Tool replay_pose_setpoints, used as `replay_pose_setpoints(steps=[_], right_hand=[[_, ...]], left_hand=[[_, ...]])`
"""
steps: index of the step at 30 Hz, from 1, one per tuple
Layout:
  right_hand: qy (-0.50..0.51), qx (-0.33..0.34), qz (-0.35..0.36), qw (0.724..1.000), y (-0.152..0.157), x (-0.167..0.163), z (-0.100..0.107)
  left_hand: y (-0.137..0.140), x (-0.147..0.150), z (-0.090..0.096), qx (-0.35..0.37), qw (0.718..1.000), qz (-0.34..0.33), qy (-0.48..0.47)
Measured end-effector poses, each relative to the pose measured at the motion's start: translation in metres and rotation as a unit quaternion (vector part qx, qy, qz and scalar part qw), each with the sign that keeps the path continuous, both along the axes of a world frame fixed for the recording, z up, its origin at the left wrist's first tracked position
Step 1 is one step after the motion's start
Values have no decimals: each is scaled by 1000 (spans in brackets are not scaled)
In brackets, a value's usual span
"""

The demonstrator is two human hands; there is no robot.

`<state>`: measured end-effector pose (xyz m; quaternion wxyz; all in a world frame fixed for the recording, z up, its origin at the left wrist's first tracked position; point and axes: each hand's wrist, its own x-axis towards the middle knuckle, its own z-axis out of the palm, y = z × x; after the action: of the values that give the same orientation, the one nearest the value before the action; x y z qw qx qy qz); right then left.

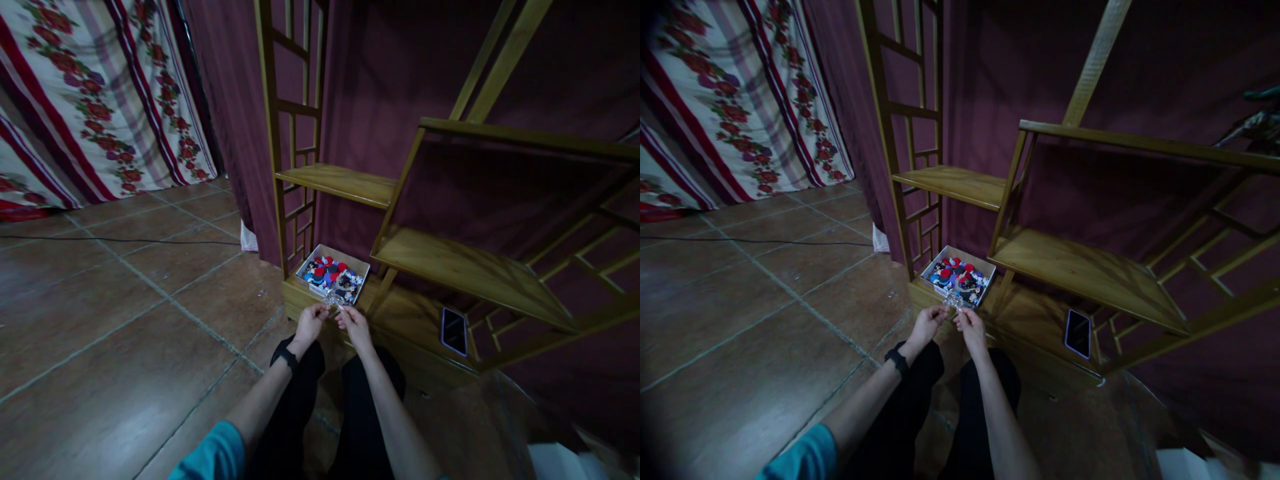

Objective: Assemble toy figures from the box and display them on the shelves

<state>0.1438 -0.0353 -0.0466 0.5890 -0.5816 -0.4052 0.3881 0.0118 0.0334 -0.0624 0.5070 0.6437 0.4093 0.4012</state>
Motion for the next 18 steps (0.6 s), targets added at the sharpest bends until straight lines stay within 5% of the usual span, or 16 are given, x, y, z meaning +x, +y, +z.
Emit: replay_pose_setpoints(steps=[18], right_hand=[[-5,-12,-3,1000,-1,0,1]], left_hand=[[-7,-3,7,75,995,-1,62]])
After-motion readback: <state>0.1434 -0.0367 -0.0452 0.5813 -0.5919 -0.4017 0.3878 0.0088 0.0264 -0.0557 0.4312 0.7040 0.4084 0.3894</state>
